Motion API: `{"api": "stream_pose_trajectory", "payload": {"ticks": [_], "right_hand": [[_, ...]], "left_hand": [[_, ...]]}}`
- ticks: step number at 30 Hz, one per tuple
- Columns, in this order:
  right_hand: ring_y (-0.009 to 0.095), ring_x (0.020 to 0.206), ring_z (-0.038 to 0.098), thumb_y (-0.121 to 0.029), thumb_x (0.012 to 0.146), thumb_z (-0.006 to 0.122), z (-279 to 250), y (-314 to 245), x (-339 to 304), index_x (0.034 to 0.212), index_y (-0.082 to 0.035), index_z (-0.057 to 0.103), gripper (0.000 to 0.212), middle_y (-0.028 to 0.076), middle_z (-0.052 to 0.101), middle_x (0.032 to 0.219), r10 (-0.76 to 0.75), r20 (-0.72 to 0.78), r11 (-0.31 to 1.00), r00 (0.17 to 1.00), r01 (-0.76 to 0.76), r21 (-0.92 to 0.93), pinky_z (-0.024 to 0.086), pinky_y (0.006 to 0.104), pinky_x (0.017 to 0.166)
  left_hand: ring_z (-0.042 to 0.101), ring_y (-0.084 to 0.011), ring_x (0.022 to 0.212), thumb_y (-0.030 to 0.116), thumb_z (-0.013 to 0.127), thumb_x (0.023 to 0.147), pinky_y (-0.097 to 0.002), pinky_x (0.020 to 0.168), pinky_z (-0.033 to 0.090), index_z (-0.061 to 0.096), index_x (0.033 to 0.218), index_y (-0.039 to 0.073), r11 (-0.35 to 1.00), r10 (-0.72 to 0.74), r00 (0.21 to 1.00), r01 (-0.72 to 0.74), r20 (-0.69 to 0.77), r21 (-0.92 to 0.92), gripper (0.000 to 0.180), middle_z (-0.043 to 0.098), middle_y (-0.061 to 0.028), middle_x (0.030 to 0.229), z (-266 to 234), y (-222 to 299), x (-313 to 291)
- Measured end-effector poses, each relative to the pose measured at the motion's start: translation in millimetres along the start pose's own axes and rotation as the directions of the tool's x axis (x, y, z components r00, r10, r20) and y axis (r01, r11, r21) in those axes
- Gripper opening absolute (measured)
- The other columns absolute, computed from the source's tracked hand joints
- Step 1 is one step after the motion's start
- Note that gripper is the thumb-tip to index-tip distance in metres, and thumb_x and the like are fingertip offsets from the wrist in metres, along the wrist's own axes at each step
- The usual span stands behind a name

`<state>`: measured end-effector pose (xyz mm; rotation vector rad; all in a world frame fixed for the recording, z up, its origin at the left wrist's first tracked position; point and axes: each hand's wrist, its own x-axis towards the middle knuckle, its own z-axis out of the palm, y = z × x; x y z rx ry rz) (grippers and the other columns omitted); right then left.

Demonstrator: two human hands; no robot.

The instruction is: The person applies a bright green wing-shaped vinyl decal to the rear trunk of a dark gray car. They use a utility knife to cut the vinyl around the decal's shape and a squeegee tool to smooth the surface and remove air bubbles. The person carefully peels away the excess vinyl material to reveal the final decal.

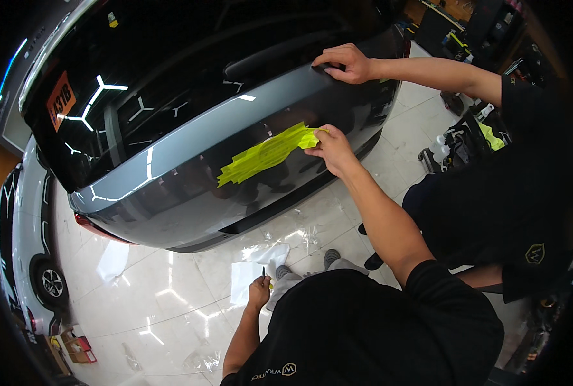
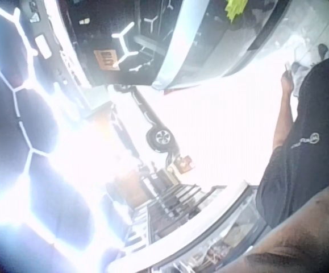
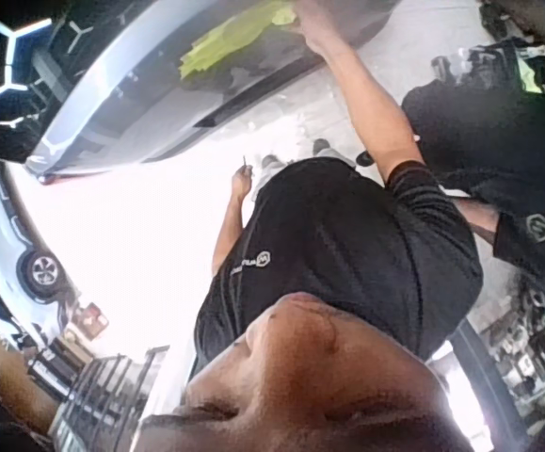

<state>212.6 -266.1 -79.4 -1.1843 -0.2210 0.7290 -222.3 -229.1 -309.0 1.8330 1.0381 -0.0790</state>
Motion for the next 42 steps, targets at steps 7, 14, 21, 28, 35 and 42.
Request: {"api": "stream_pose_trajectory", "payload": {"ticks": [7, 14, 21, 28, 35, 42], "right_hand": [[0.016, 0.083, 0.058, -0.006, 0.092, 0.057, 5, -1, 1, 0.102, -0.004, 0.056, 0.011, 0.006, 0.059, 0.099, -0.019, -0.007, 1.0, 1.0, 0.019, 0.025, 0.052, 0.0304, 0.069], [0.011, 0.07, 0.054, -0.004, 0.09, 0.06, 6, -1, 2, 0.096, -0.006, 0.058, 0.007, 0.002, 0.059, 0.086, -0.087, -0.002, 0.995, 0.996, 0.087, -0.048, 0.047, 0.0259, 0.06], [0.009, 0.066, 0.051, -0.004, 0.088, 0.061, -3, 1, 17, 0.1, -0.003, 0.059, 0.012, 0.004, 0.056, 0.085, -0.155, -0.006, 0.941, 0.988, 0.146, -0.306, 0.043, 0.0237, 0.054], [0.013, 0.072, 0.054, -0.01, 0.09, 0.06, -5, 16, 10, 0.112, -0.001, 0.056, 0.024, 0.006, 0.058, 0.09, -0.369, 0.027, 0.833, 0.929, 0.343, -0.435, 0.045, 0.0272, 0.06], [0.038, 0.1, 0.059, -0.016, 0.087, 0.059, 14, 6, 13, 0.111, 0.0, 0.056, 0.029, 0.02, 0.063, 0.106, -0.644, 0.173, 0.243, 0.746, 0.413, -0.878, 0.047, 0.0452, 0.081], [0.039, 0.106, 0.059, -0.025, 0.086, 0.061, -2, 0, 15, 0.11, 0.001, 0.056, 0.035, 0.021, 0.064, 0.107, -0.476, 0.114, 0.517, 0.872, 0.382, -0.766, 0.047, 0.0431, 0.087]], "left_hand": [[0.066, -0.0319, 0.071, 0.034, 0.047, 0.097, -0.0399, 0.066, 0.05, 0.067, 0.094, 0.0, 0.999, 0.036, 0.998, -0.036, -0.042, -0.012, 0.04, 0.068, -0.0182, 0.078, -4, -26, -2], [0.066, -0.0241, 0.064, 0.032, 0.048, 0.097, -0.0355, 0.06, 0.05, 0.067, 0.096, 0.001, 0.997, -0.056, 0.994, 0.051, -0.098, -0.058, 0.036, 0.068, -0.0143, 0.075, -22, -27, -22], [0.062, -0.0193, 0.057, 0.031, 0.049, 0.098, -0.0325, 0.055, 0.049, 0.066, 0.096, -0.001, 0.965, -0.232, 0.948, 0.196, -0.218, -0.173, 0.036, 0.067, -0.0117, 0.072, -27, -60, -57], [0.061, -0.0179, 0.055, 0.03, 0.051, 0.097, -0.0321, 0.054, 0.049, 0.065, 0.095, -0.002, 0.93, -0.317, 0.927, 0.262, -0.201, -0.257, 0.036, 0.066, -0.0119, 0.071, -12, -84, -80], [0.066, -0.0226, 0.059, 0.031, 0.049, 0.098, -0.0355, 0.056, 0.05, 0.065, 0.097, -0.002, 0.978, -0.197, 0.965, 0.181, -0.174, -0.103, 0.037, 0.068, -0.0142, 0.073, -8, -86, -66], [0.058, -0.0153, 0.056, 0.029, 0.047, 0.099, -0.0296, 0.053, 0.048, 0.063, 0.1, 0.0, 0.878, -0.363, 0.898, 0.24, -0.25, -0.415, 0.033, 0.064, -0.0077, 0.075, -52, -51, -74]]}}
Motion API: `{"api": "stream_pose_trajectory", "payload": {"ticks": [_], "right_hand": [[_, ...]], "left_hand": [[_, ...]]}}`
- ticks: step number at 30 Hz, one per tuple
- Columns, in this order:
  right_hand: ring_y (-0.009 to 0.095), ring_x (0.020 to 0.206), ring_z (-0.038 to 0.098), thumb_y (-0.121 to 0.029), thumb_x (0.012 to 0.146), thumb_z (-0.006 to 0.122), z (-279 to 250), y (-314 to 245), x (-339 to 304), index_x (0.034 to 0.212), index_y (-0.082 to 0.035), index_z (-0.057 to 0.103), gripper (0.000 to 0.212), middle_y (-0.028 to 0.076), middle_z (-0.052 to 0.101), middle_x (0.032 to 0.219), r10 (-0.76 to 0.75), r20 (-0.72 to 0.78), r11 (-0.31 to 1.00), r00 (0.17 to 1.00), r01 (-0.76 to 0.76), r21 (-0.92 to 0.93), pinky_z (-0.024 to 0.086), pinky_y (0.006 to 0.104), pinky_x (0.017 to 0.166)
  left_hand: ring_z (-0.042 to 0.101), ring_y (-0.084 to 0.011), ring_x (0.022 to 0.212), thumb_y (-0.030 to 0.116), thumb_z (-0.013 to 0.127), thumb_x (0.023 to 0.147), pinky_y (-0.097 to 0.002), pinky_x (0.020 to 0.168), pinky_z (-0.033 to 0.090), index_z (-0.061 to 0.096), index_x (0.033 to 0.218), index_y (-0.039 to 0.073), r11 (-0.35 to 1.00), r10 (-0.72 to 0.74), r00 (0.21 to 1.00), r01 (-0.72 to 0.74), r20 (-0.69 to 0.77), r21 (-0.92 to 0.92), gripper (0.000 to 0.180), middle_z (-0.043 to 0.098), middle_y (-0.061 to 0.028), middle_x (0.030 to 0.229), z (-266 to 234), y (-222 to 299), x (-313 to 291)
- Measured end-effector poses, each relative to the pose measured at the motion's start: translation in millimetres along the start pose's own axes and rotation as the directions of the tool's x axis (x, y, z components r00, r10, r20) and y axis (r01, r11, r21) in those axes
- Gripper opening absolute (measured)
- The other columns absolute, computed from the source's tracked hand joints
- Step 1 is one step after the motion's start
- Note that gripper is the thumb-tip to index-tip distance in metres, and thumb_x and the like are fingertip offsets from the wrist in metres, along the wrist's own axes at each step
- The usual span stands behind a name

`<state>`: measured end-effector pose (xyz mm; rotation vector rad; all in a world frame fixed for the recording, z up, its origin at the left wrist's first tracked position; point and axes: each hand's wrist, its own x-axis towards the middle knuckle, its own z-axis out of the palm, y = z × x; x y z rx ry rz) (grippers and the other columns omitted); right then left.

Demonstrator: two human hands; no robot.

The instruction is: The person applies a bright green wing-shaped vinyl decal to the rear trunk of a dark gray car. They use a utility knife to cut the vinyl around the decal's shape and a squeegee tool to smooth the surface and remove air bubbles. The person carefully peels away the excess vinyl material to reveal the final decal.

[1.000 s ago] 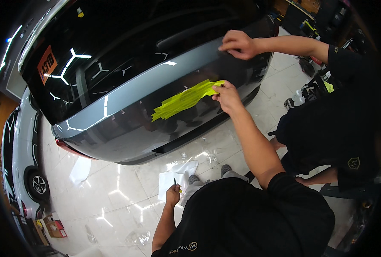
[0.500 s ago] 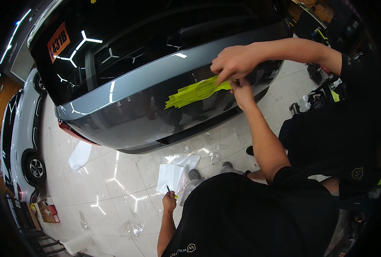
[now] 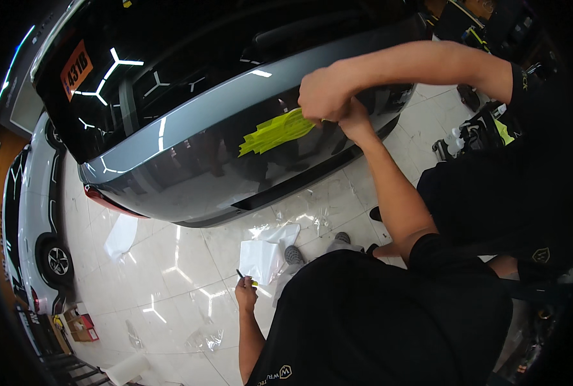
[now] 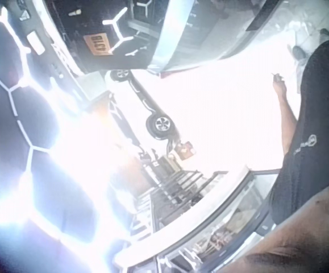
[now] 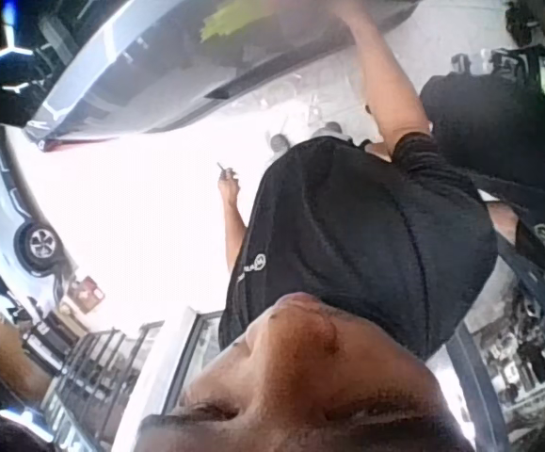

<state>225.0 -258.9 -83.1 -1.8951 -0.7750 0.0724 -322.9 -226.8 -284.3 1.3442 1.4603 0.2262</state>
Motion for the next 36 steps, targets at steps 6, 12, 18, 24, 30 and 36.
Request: {"api": "stream_pose_trajectory", "payload": {"ticks": [6, 12, 18, 24, 30, 36], "right_hand": [[0.042, 0.101, 0.06, -0.016, 0.082, 0.064, 15, -18, -8, 0.103, 0.0, 0.055, 0.027, 0.024, 0.063, 0.104, 0.057, -0.045, 0.99, 0.997, -0.063, -0.127, 0.048, 0.0455, 0.084], [0.036, 0.097, 0.063, -0.019, 0.086, 0.059, -30, 28, 17, 0.103, -0.001, 0.06, 0.025, 0.02, 0.065, 0.104, -0.023, -0.25, 0.873, 0.968, -0.102, -0.477, 0.049, 0.0434, 0.081], [0.024, 0.077, 0.057, -0.042, 0.089, 0.062, -123, 45, 12, 0.093, -0.002, 0.06, 0.04, 0.011, 0.061, 0.086, 0.235, -0.108, 0.972, 0.966, -0.235, 0.011, 0.048, 0.0403, 0.077], [0.018, 0.073, 0.059, -0.01, 0.085, 0.067, -37, 4, -31, 0.086, -0.001, 0.058, 0.013, 0.008, 0.057, 0.08, 0.303, -0.065, 0.952, 0.951, -0.298, 0.077, 0.052, 0.0329, 0.066], [0.042, 0.09, 0.059, -0.013, 0.091, 0.055, -6, 23, -11, 0.109, -0.005, 0.056, 0.019, 0.023, 0.061, 0.099, -0.393, -0.082, 0.909, 0.916, 0.374, -0.182, 0.049, 0.0462, 0.075], [0.041, 0.085, 0.059, -0.01, 0.091, 0.053, -5, -18, -12, 0.093, -0.005, 0.057, 0.006, 0.017, 0.055, 0.096, -0.415, -0.116, 0.891, 0.902, 0.378, -0.251, 0.048, 0.0487, 0.072]], "left_hand": [[0.056, -0.0124, 0.059, 0.027, 0.049, 0.099, -0.0264, 0.053, 0.047, 0.062, 0.099, -0.002, 0.994, -0.03, 0.998, 0.036, 0.057, -0.099, 0.031, 0.062, -0.0054, 0.077, 8, -50, -13], [0.056, -0.013, 0.057, 0.028, 0.047, 0.1, -0.0268, 0.051, 0.046, 0.062, 0.101, -0.003, 1.0, -0.008, 0.995, 0.011, 0.097, -0.028, 0.034, 0.063, -0.0069, 0.079, 10, -6, -8], [0.055, -0.0117, 0.055, 0.026, 0.047, 0.1, -0.0258, 0.052, 0.045, 0.063, 0.097, -0.001, 0.985, -0.001, 0.994, 0.02, 0.11, -0.171, 0.032, 0.062, -0.0061, 0.073, -3, -51, 1], [0.055, -0.0105, 0.057, 0.028, 0.049, 0.1, -0.0241, 0.053, 0.045, 0.063, 0.098, 0.001, 0.997, 0.06, 0.966, -0.047, 0.252, -0.055, 0.03, 0.063, -0.0039, 0.075, 9, -11, 35], [0.057, -0.0118, 0.055, 0.029, 0.05, 0.099, -0.0274, 0.045, 0.045, 0.064, 0.099, 0.0, 0.984, 0.165, 0.939, -0.176, 0.303, 0.009, 0.032, 0.064, -0.007, 0.074, 19, 31, 80], [0.06, -0.0126, 0.057, 0.03, 0.051, 0.098, -0.0263, 0.042, 0.045, 0.064, 0.098, 0.001, 0.975, 0.15, 0.942, -0.191, 0.299, 0.113, 0.031, 0.066, -0.0068, 0.075, 12, 20, 71]]}}
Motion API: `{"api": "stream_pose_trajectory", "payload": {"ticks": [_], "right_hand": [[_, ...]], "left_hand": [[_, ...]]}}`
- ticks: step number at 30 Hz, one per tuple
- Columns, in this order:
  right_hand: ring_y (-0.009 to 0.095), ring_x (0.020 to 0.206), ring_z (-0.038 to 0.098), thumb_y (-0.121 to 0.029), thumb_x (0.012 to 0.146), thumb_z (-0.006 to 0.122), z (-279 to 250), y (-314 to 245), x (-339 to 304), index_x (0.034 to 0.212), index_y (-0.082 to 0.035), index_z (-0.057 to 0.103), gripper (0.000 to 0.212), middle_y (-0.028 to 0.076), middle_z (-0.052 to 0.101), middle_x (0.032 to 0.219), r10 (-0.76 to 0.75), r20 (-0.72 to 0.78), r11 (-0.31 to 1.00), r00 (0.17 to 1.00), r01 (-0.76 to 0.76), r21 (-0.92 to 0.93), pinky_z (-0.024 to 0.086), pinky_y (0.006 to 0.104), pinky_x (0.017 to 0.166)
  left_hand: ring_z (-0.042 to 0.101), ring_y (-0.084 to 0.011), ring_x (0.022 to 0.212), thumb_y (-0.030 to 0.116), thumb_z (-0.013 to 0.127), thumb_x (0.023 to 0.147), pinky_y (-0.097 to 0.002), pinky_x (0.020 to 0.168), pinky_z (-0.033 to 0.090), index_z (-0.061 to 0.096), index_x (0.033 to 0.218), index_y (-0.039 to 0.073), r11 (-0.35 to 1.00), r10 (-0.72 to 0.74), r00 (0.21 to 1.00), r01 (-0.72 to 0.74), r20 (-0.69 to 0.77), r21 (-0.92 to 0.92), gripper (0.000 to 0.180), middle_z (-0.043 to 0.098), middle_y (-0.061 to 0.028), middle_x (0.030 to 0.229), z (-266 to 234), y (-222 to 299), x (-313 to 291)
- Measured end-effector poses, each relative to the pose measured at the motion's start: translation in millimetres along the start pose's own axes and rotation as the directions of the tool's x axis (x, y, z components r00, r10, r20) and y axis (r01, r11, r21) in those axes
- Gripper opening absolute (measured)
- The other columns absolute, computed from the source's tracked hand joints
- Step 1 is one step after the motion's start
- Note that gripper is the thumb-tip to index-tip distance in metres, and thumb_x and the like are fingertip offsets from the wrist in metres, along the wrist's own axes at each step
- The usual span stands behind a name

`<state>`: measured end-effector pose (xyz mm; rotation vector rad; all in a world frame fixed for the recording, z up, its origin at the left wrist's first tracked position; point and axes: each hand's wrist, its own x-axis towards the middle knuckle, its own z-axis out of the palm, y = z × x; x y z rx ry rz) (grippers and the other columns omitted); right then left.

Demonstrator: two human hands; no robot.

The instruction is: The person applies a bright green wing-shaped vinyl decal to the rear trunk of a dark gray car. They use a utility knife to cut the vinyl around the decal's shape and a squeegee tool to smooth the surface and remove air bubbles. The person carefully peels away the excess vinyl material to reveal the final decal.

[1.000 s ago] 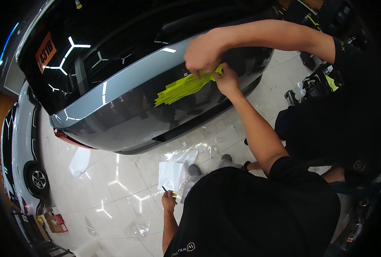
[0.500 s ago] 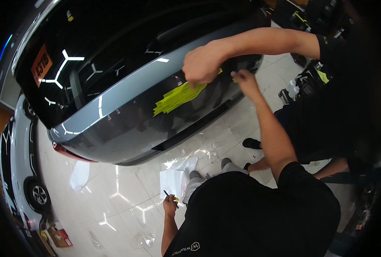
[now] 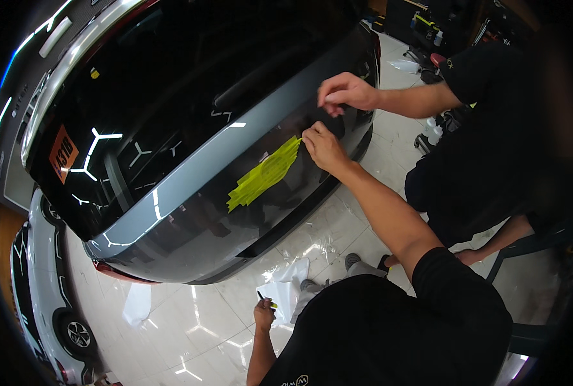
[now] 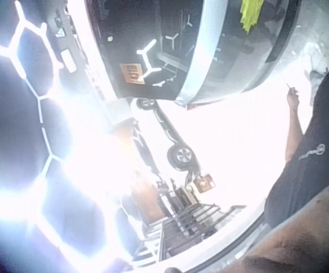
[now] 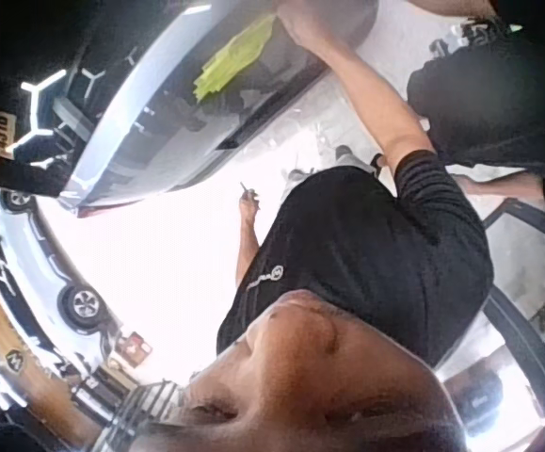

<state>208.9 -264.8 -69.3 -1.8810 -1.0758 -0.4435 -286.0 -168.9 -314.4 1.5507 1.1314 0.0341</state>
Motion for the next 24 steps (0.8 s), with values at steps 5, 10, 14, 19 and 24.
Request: {"api": "stream_pose_trajectory", "payload": {"ticks": [5, 10, 14, 19, 24], "right_hand": [[0.037, 0.083, 0.061, -0.007, 0.088, 0.055, 6, 14, 6, 0.09, -0.006, 0.055, 0.003, 0.017, 0.055, 0.093, 0.099, 0.068, 0.967, 0.993, -0.08, -0.242, 0.051, 0.0462, 0.071], [0.021, 0.071, 0.064, -0.013, 0.092, 0.052, -46, 87, -7, 0.096, -0.006, 0.058, 0.01, 0.01, 0.064, 0.091, 0.168, 0.176, 0.918, 0.97, -0.089, -0.385, 0.052, 0.0362, 0.06], [0.015, 0.068, 0.062, -0.006, 0.091, 0.055, -57, 51, -20, 0.091, -0.003, 0.055, 0.004, 0.008, 0.06, 0.084, 0.422, 0.283, 0.864, 0.862, -0.476, 0.164, 0.05, 0.0362, 0.058], [0.023, 0.107, 0.062, -0.004, 0.098, 0.045, -62, -23, -33, 0.108, -0.012, 0.05, 0.014, 0.013, 0.056, 0.124, 0.429, 0.775, -0.052, 0.464, -0.844, 0.534, 0.052, 0.031, 0.076], [0.023, 0.119, 0.056, -0.001, 0.097, 0.042, -12, 40, -64, 0.121, -0.005, 0.047, 0.025, 0.013, 0.053, 0.132, 0.074, 0.604, 0.428, 0.794, -0.572, 0.7, 0.048, 0.0311, 0.09]], "left_hand": [[0.059, -0.0118, 0.058, 0.03, 0.051, 0.099, -0.026, 0.043, 0.045, 0.064, 0.098, 0.001, 1.0, 0.011, 1.0, -0.011, 0.015, 0.016, 0.031, 0.066, -0.007, 0.077, 9, -10, -12], [0.06, -0.0124, 0.061, 0.027, 0.049, 0.099, -0.0269, 0.044, 0.045, 0.063, 0.1, 0.0, 0.997, -0.038, 0.999, 0.036, -0.027, -0.065, 0.03, 0.066, -0.0079, 0.078, 18, -27, -25], [0.06, -0.0134, 0.061, 0.026, 0.049, 0.099, -0.0275, 0.045, 0.046, 0.063, 0.1, 0.0, 0.984, -0.16, 0.987, 0.157, -0.02, -0.087, 0.03, 0.065, -0.0076, 0.077, 20, -30, -39], [0.061, -0.0138, 0.059, 0.03, 0.051, 0.098, -0.0275, 0.047, 0.046, 0.065, 0.099, 0.001, 0.976, 0.132, 0.991, -0.135, 0.031, 0.169, 0.033, 0.066, -0.0071, 0.075, 13, -19, -17], [0.064, -0.016, 0.061, 0.033, 0.051, 0.098, -0.0296, 0.052, 0.048, 0.066, 0.1, 0.0, 0.984, 0.051, 0.999, -0.049, -0.005, 0.173, 0.036, 0.068, -0.0093, 0.075, 5, 35, 7]]}}
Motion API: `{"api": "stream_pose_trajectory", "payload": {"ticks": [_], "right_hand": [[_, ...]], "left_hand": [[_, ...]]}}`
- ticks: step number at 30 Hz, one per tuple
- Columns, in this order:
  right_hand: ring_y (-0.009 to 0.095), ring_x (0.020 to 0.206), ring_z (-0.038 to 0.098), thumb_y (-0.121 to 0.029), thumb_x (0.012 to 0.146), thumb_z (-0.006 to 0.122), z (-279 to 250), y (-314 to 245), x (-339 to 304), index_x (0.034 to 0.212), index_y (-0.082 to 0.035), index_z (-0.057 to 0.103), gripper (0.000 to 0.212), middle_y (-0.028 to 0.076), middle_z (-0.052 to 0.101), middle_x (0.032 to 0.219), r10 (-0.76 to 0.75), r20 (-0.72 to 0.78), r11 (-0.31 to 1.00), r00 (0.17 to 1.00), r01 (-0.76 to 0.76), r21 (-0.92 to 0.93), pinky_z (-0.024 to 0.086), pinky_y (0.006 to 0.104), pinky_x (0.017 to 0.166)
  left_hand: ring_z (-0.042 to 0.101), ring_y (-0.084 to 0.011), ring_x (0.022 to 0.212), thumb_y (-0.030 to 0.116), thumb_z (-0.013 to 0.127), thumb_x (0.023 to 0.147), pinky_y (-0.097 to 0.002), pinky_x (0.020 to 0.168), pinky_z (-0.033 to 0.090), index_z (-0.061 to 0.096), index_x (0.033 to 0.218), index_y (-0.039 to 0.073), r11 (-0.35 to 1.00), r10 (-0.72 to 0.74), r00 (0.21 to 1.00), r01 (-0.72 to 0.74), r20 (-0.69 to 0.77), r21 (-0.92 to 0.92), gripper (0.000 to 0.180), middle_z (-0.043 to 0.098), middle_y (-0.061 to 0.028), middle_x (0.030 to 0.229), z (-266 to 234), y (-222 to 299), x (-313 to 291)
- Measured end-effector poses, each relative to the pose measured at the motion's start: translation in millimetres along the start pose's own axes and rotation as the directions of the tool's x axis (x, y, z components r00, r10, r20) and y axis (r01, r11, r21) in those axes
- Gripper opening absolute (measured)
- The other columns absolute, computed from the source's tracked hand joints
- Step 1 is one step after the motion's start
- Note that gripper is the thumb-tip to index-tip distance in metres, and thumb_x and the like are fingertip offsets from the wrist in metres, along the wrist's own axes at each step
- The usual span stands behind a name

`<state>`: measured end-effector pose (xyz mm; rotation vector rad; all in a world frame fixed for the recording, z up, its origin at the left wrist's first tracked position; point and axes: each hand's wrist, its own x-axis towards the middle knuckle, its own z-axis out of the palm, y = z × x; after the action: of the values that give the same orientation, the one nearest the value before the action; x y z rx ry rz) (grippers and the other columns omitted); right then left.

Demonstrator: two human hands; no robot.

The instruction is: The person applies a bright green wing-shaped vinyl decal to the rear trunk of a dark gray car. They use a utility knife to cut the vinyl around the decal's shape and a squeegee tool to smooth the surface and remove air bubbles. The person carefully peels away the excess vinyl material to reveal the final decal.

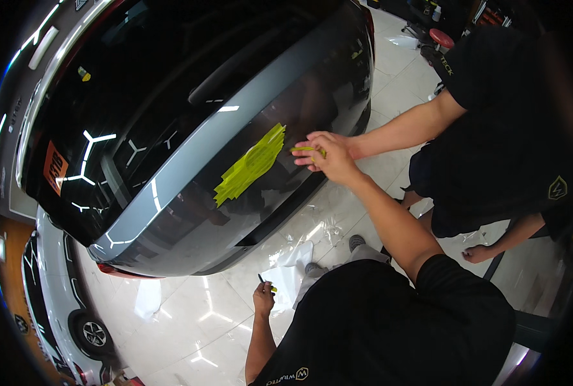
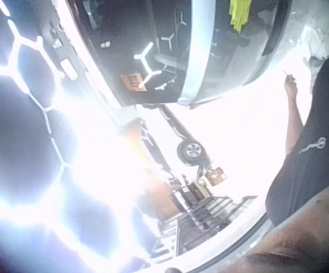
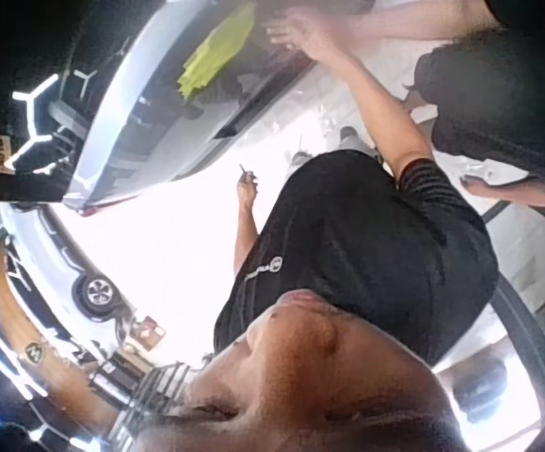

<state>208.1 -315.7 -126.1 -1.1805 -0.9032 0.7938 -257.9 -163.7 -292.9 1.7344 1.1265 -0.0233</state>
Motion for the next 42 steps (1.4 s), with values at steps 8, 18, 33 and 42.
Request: {"api": "stream_pose_trajectory", "payload": {"ticks": [8, 18, 33, 42], "right_hand": [[0.034, 0.082, 0.066, 0.0, 0.083, 0.057, 57, -10, 19, 0.088, 0.001, 0.051, 0.008, 0.02, 0.043, 0.142, -0.483, -0.117, 0.417, 0.868, 0.11, -0.902, 0.054, 0.0398, 0.072], [0.039, 0.091, 0.064, -0.001, 0.085, 0.055, 62, 1, 23, 0.089, 0.002, 0.051, 0.006, 0.024, 0.045, 0.14, -0.596, -0.109, 0.381, 0.796, 0.16, -0.911, 0.054, 0.0429, 0.072], [0.014, 0.065, 0.064, -0.022, 0.089, 0.067, 121, 36, -34, 0.09, 0.0, 0.065, 0.022, 0.008, 0.062, 0.086, 0.233, -0.242, 0.947, 0.942, -0.276, -0.161, 0.051, 0.0294, 0.062], [0.014, 0.066, 0.064, -0.005, 0.092, 0.055, 214, 71, -70, 0.097, 0.002, 0.057, 0.008, 0.009, 0.06, 0.093, 0.438, 0.03, 0.884, 0.898, -0.425, -0.193, 0.053, 0.0273, 0.061]], "left_hand": [[0.065, -0.0165, 0.063, 0.031, 0.05, 0.099, -0.0297, 0.059, 0.051, 0.066, 0.1, -0.001, 0.997, 0.007, 0.999, -0.01, 0.039, 0.08, 0.036, 0.069, -0.0104, 0.077, -2, 7, -11], [0.065, -0.0184, 0.061, 0.031, 0.05, 0.098, -0.0313, 0.058, 0.051, 0.066, 0.097, 0.0, 0.987, -0.066, 0.996, 0.055, 0.065, 0.153, 0.035, 0.069, -0.0116, 0.076, 7, -1, -40], [0.059, -0.0117, 0.068, 0.013, 0.051, 0.097, -0.0254, 0.063, 0.049, 0.059, 0.105, -0.002, 0.836, 0.026, 0.997, -0.062, -0.074, -0.546, 0.019, 0.064, -0.007, 0.082, 10, 52, -49], [0.061, -0.0157, 0.069, 0.013, 0.05, 0.094, -0.0276, 0.064, 0.047, 0.056, 0.106, 0.001, 0.77, 0.096, 0.993, -0.117, -0.068, -0.628, 0.018, 0.06, -0.0063, 0.075, -13, 129, -51]]}}
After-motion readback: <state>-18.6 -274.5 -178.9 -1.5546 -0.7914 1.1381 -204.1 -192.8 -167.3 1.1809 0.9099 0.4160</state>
